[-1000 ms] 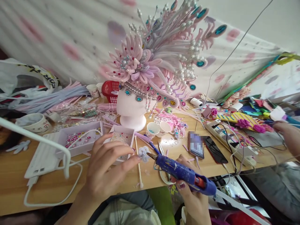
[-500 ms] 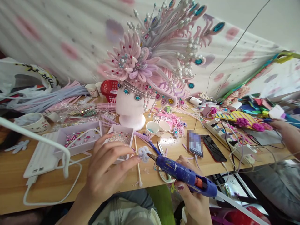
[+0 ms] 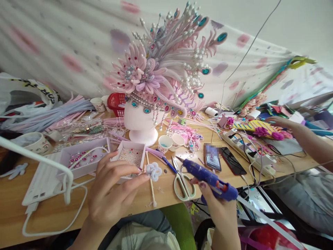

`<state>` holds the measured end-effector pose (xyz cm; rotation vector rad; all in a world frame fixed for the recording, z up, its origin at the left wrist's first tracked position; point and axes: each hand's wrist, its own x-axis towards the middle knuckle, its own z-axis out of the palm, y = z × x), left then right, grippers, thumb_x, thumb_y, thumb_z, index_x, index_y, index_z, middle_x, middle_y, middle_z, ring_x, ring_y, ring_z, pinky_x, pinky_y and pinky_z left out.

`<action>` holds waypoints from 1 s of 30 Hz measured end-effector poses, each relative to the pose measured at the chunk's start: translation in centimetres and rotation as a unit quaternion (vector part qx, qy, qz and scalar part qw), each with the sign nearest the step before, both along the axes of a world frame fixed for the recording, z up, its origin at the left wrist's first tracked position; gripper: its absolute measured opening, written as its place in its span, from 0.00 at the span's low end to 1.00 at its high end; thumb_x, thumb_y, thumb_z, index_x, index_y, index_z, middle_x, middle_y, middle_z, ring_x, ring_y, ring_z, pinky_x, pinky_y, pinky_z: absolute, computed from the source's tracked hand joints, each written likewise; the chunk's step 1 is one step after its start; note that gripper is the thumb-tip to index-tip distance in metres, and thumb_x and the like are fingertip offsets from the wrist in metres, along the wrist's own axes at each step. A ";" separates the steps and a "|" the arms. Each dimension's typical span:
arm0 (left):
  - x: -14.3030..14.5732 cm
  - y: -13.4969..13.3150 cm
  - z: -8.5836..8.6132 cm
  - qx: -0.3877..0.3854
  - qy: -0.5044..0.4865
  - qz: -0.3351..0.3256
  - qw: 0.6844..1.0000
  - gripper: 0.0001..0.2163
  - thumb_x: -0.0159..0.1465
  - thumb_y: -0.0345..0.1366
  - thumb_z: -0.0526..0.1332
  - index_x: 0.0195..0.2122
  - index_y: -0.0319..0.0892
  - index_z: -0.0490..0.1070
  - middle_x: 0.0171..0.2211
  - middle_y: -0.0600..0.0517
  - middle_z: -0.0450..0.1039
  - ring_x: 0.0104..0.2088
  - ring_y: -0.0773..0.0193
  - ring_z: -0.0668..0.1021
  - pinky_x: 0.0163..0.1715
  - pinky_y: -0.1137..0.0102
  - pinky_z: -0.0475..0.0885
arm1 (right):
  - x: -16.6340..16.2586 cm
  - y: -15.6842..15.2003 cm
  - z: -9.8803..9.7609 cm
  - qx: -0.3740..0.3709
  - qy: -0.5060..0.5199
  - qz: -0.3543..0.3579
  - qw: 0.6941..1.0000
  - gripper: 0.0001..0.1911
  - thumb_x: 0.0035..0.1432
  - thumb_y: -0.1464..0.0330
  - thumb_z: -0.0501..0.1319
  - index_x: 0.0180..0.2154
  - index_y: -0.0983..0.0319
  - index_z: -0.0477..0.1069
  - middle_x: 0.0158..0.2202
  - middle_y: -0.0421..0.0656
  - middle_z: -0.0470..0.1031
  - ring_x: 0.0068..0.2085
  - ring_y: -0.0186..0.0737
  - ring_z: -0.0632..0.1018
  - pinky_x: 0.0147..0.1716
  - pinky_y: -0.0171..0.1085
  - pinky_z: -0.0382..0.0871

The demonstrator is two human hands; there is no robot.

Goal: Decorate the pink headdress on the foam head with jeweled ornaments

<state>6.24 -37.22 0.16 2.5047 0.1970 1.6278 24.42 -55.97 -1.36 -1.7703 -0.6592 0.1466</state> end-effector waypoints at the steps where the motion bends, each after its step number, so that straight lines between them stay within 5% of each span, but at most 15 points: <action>1: -0.1 0.1 0.0 0.000 0.000 -0.004 1.000 0.14 0.57 0.17 0.67 0.37 0.44 0.78 0.34 0.52 0.76 0.36 0.62 0.78 0.54 0.50 0.71 | 1.0 -0.2 -0.7 -0.026 0.009 -0.053 0.998 0.16 0.55 0.53 0.67 0.31 0.59 0.78 0.27 0.43 0.78 0.29 0.44 0.77 0.27 0.38 0.68; 4: -0.1 0.2 -0.2 -0.014 -0.007 -0.018 1.000 0.14 0.57 0.16 0.67 0.38 0.43 0.78 0.34 0.52 0.75 0.36 0.62 0.78 0.53 0.50 0.72 | 4.8 -0.1 -3.1 -0.134 0.015 -0.119 0.984 0.20 0.51 0.49 0.66 0.30 0.60 0.80 0.27 0.45 0.80 0.35 0.53 0.81 0.30 0.42 0.72; 9: 0.8 0.0 -0.6 -0.032 -0.012 -0.045 0.998 0.13 0.59 0.17 0.66 0.38 0.42 0.77 0.35 0.52 0.75 0.37 0.63 0.78 0.52 0.52 0.72 | 9.0 1.6 -6.1 -0.199 -0.010 -0.060 0.978 0.25 0.51 0.48 0.61 0.36 0.63 0.80 0.35 0.50 0.83 0.43 0.57 0.81 0.41 0.47 0.73; 13: 1.5 -0.3 -0.3 -0.046 -0.005 -0.064 0.997 0.11 0.60 0.18 0.65 0.38 0.41 0.76 0.35 0.52 0.76 0.37 0.64 0.78 0.52 0.55 0.72 | 7.7 -1.4 -5.8 -0.214 -0.025 -0.072 0.974 0.22 0.48 0.51 0.65 0.33 0.63 0.78 0.33 0.50 0.82 0.37 0.55 0.80 0.36 0.47 0.72; 15: 1.8 -0.5 0.1 -0.065 -0.002 -0.071 0.995 0.11 0.61 0.18 0.64 0.37 0.42 0.75 0.34 0.53 0.76 0.37 0.65 0.78 0.53 0.58 0.71 | 5.5 -3.8 -4.4 -0.253 -0.099 -0.161 0.949 0.20 0.44 0.50 0.69 0.27 0.61 0.75 0.29 0.50 0.79 0.34 0.55 0.79 0.32 0.46 0.71; 17: 2.0 -0.7 0.5 -0.097 -0.007 -0.088 0.991 0.10 0.62 0.19 0.64 0.37 0.42 0.74 0.33 0.54 0.77 0.36 0.66 0.78 0.53 0.61 0.72 | 2.7 -5.0 -2.3 -0.198 -0.138 -0.103 0.965 0.15 0.54 0.54 0.67 0.29 0.59 0.75 0.28 0.44 0.77 0.28 0.46 0.78 0.27 0.40 0.70; 19: 2.2 -0.9 1.0 -0.134 -0.007 -0.107 0.985 0.09 0.63 0.21 0.64 0.36 0.44 0.74 0.32 0.56 0.77 0.36 0.67 0.78 0.51 0.65 0.73 | 0.1 -4.1 0.1 -0.053 -0.234 -0.021 0.971 0.04 0.60 0.64 0.66 0.36 0.57 0.75 0.31 0.41 0.77 0.31 0.40 0.78 0.31 0.36 0.71; 23: 1.9 -1.2 2.3 -0.192 0.028 -0.124 0.973 0.07 0.64 0.25 0.64 0.34 0.47 0.75 0.32 0.57 0.78 0.38 0.67 0.79 0.46 0.71 0.74 | -2.6 1.4 4.2 0.104 -0.338 0.075 0.933 0.12 0.62 0.75 0.65 0.45 0.56 0.75 0.39 0.41 0.74 0.39 0.36 0.78 0.38 0.33 0.72; 30: 1.4 -0.6 4.3 -0.267 0.045 -0.108 0.957 0.06 0.61 0.30 0.67 0.31 0.51 0.78 0.33 0.58 0.81 0.39 0.65 0.82 0.42 0.74 0.75 | -2.2 4.7 5.8 0.136 -0.404 0.129 0.895 0.09 0.63 0.77 0.62 0.41 0.58 0.76 0.39 0.42 0.72 0.39 0.35 0.76 0.38 0.34 0.72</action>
